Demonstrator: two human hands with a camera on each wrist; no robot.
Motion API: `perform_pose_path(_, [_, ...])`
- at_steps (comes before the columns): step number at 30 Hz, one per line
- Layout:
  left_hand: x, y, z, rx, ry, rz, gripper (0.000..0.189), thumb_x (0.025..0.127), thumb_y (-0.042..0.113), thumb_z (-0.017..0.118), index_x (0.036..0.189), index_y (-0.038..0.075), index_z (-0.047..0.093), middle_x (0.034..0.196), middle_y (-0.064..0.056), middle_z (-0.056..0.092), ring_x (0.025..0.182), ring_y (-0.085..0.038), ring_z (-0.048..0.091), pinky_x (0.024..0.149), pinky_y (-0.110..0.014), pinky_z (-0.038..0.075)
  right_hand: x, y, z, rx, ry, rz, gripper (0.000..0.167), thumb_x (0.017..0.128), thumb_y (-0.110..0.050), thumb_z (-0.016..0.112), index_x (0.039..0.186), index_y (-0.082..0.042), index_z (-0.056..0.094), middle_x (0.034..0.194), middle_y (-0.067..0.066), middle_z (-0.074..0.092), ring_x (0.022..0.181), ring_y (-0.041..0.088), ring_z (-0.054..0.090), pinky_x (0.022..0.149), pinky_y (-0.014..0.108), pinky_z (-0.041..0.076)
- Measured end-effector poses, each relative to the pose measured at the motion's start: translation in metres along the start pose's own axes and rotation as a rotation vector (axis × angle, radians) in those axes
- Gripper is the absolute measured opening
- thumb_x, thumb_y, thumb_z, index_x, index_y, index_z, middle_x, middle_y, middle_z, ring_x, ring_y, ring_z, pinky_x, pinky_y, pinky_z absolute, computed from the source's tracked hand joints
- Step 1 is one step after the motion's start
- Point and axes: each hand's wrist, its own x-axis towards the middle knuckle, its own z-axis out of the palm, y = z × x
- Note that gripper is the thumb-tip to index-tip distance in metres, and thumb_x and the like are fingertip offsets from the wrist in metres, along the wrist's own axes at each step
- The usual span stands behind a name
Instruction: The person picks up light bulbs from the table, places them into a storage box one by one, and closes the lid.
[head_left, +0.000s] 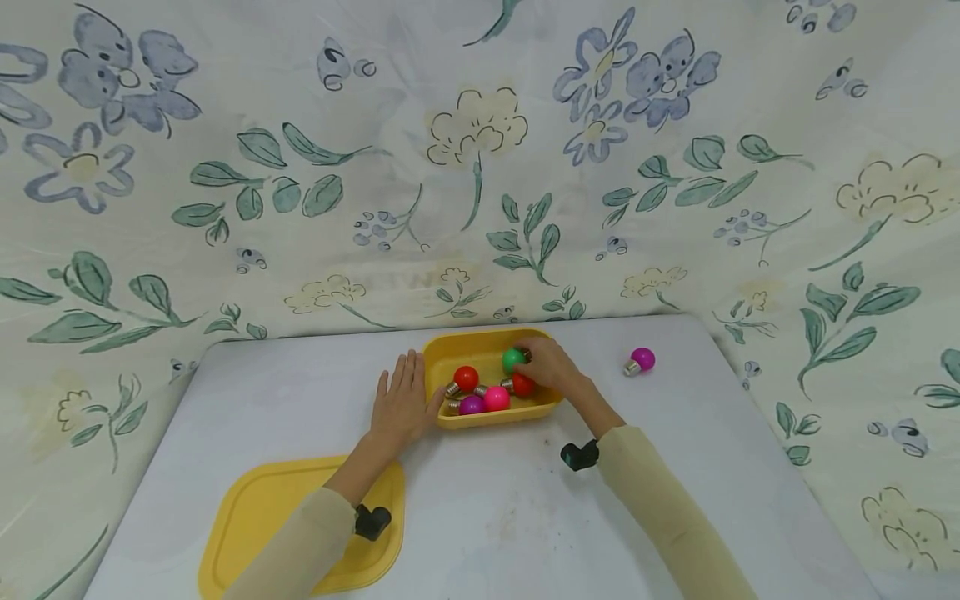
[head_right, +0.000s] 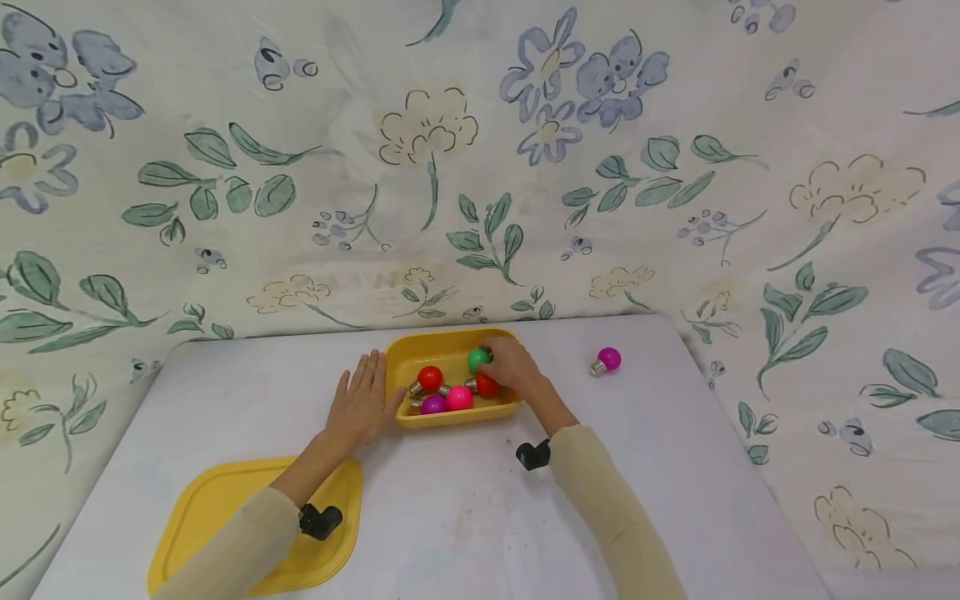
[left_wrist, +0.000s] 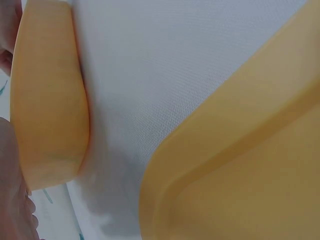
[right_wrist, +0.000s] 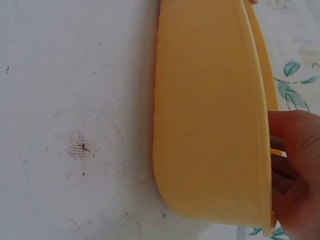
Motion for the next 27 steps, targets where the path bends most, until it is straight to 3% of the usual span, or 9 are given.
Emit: perform_pose_path(27, [0.0001,0.0001,-0.0011,0.007,-0.009,-0.002,0.079,0.105,0.044,0.039,0.155,-0.009,0.010,0.163,-0.025,0.010,0.150,-0.039,0.007,0.118,-0.057,0.007,0.0028,-0.0033,-0.0044,-0.034,-0.094,0.011,0.040,0.095,-0.015,0.070,0.132,-0.002,0.064,0.117,0.012,0.067,0.105,0.027,0.060,0.097,0.037,0.051])
